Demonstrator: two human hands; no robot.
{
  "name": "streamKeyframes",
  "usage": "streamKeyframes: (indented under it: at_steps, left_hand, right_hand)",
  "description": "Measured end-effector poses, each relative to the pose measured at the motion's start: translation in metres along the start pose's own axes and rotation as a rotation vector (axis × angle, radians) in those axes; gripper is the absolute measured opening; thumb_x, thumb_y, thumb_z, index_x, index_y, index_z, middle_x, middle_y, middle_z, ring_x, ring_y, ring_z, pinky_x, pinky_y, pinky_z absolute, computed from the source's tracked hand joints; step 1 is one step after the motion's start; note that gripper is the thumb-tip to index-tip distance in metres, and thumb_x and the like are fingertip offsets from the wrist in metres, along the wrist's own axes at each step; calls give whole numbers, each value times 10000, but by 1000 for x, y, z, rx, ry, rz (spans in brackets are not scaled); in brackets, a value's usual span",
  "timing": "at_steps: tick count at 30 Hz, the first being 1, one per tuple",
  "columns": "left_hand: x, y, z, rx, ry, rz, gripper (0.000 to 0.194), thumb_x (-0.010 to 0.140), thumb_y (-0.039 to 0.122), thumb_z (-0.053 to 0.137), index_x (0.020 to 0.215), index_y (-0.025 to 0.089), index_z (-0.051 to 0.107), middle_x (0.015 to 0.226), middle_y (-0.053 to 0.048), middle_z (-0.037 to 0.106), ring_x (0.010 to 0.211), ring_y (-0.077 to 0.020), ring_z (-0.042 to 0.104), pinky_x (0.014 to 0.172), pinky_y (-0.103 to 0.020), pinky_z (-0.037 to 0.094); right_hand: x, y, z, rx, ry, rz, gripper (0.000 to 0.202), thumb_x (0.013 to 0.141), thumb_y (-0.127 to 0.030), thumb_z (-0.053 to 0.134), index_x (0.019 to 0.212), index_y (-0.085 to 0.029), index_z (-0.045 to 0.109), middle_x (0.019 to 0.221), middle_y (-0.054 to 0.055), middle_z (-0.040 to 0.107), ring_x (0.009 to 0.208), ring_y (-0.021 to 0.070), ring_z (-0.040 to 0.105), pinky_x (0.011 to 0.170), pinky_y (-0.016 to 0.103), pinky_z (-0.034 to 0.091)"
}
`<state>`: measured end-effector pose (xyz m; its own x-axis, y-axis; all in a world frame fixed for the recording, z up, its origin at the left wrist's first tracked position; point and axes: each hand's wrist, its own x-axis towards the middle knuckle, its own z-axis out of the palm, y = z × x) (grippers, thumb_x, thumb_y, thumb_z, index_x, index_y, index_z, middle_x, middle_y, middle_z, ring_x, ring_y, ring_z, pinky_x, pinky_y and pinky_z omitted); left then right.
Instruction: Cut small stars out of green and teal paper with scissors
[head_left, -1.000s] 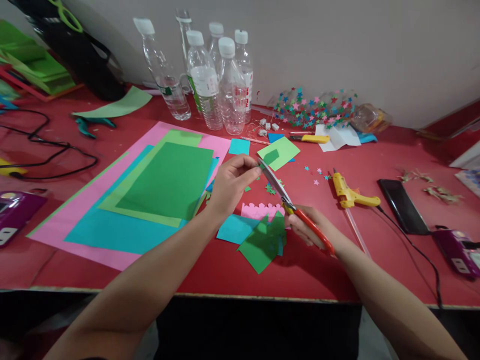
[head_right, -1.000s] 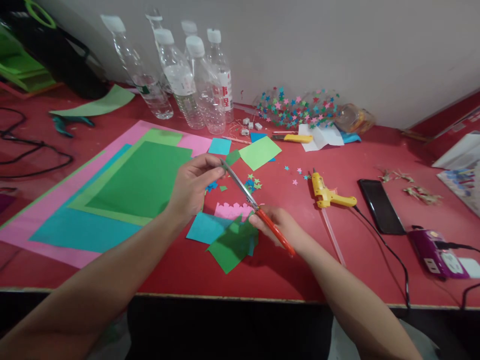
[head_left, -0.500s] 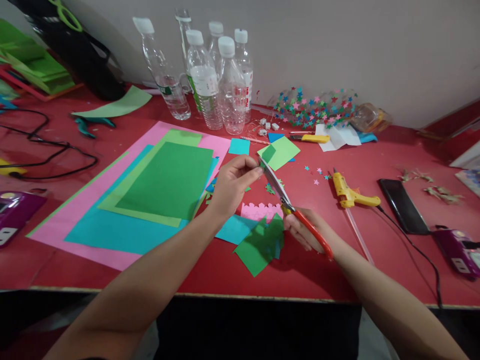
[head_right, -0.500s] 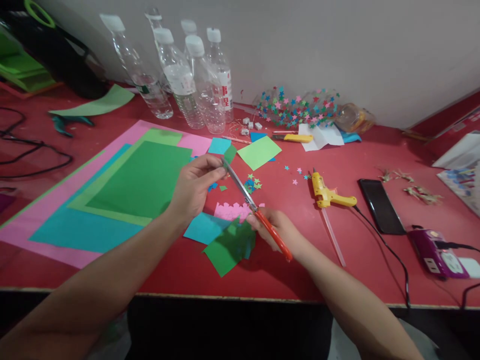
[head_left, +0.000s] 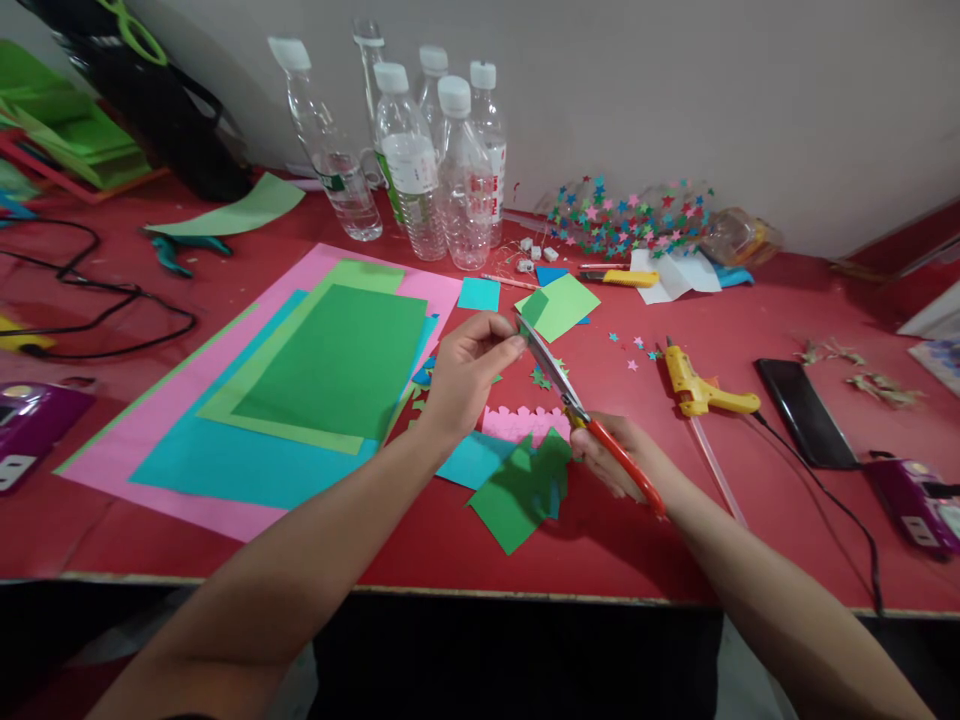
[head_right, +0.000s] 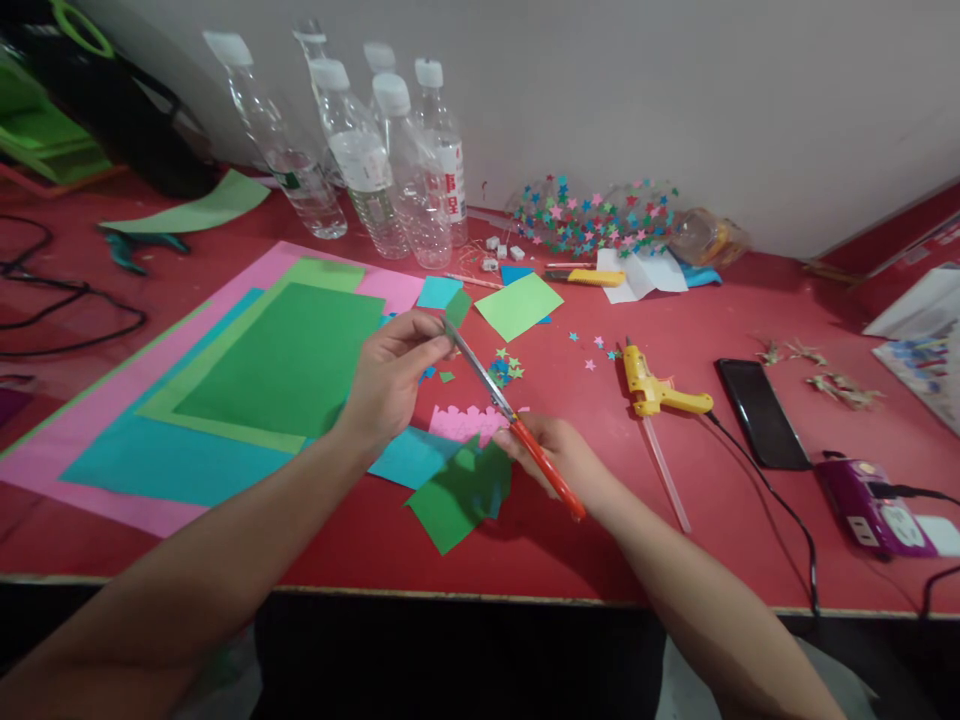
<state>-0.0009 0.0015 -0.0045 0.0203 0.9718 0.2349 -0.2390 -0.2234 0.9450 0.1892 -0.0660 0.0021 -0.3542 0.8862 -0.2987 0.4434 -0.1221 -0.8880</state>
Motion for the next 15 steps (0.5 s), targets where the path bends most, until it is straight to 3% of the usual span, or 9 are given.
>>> streamKeyframes:
  at_steps: [8,11,15]
  left_hand:
    - [1,-1,-2,21,-13,-9,79,790,230,611,724,203,576,700,20,554,687,-102,527,687,-252,431]
    - [4,-8,-5,239,-127,-8,106,829,227,551,729,192,548,704,14,539,683,-110,506,674,-261,405]
    - [5,-23,-8,696,-366,87,116,830,198,548,719,174,529,714,8,516,693,-127,485,674,-273,374]
  right_hand:
    - [2,1,-3,90,123,35,424,820,-588,511,652,-203,452,388,-81,382,306,71,341,357,223,261]
    - [6,6,-8,163,221,-14,453,845,-613,480,670,-196,482,371,-84,369,296,76,356,350,221,288]
    - [12,14,-13,237,283,-52,473,868,-627,454,686,-192,483,378,-90,375,275,64,340,330,210,286]
